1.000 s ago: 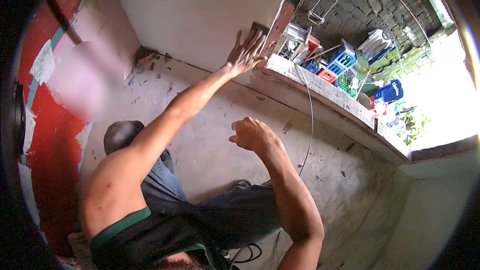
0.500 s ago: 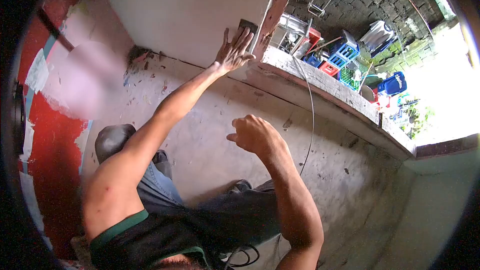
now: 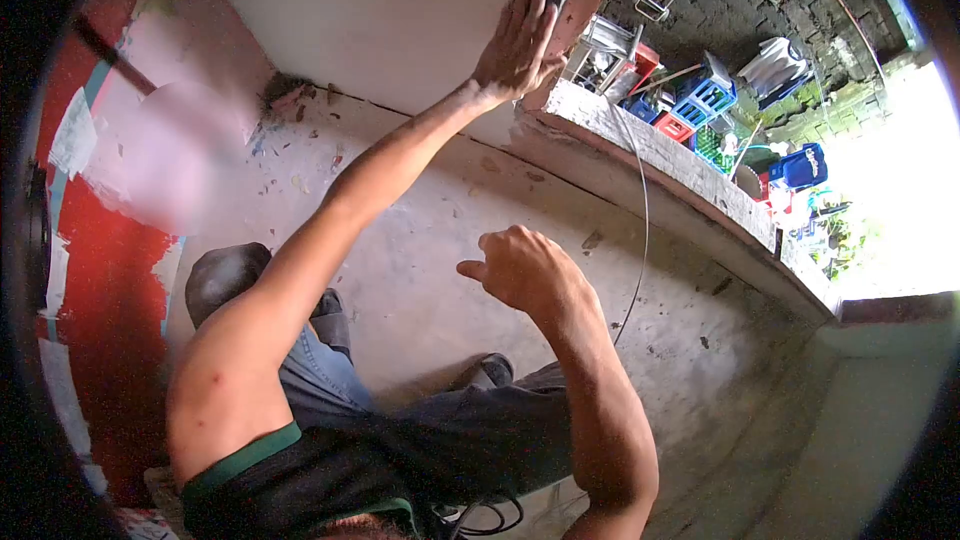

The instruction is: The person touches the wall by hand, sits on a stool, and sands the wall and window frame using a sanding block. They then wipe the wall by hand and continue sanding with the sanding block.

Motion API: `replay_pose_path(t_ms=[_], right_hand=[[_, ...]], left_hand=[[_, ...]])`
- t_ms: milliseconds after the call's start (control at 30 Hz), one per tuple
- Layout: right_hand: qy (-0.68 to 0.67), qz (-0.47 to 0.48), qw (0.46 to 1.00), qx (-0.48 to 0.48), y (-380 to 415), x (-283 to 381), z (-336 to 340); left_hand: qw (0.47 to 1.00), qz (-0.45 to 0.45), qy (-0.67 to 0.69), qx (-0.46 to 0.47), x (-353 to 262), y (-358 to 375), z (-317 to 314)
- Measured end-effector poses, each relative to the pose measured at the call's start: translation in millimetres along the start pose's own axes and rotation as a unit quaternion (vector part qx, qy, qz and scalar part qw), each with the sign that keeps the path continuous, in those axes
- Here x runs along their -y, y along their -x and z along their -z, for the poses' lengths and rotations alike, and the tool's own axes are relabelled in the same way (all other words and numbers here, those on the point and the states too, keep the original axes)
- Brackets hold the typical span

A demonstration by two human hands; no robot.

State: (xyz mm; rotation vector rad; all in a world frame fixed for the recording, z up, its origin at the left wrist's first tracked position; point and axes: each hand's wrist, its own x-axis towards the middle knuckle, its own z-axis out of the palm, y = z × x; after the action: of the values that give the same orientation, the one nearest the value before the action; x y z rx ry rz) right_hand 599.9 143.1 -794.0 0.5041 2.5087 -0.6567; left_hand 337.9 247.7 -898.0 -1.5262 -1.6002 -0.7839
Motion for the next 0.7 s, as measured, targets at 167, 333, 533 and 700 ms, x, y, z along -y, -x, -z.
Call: replay_pose_path(t_ms=[167, 333, 533, 700], right_hand=[[-0.009, -0.048, 0.999, 0.012, 13.7, 13.2, 10.0], [-0.013, -0.063, 0.998, 0.019, 14.2, 11.3, 7.6], [-0.001, -0.057, 0.998, 0.011, 16.3, 8.4, 7.3], [-0.001, -0.047, 0.999, 0.012, 10.8, 3.6, 7.2]], left_hand=[[0.999, 0.025, 0.03, -0.008, -15.7, 15.5, -7.0], [0.996, 0.072, 0.036, -0.048, -26.6, 8.0, -14.8], [0.998, 0.06, 0.009, -0.019, -20.3, 11.7, -38.4], [0.984, 0.066, 0.097, -0.131, -17.1, -70.8, 19.8]])
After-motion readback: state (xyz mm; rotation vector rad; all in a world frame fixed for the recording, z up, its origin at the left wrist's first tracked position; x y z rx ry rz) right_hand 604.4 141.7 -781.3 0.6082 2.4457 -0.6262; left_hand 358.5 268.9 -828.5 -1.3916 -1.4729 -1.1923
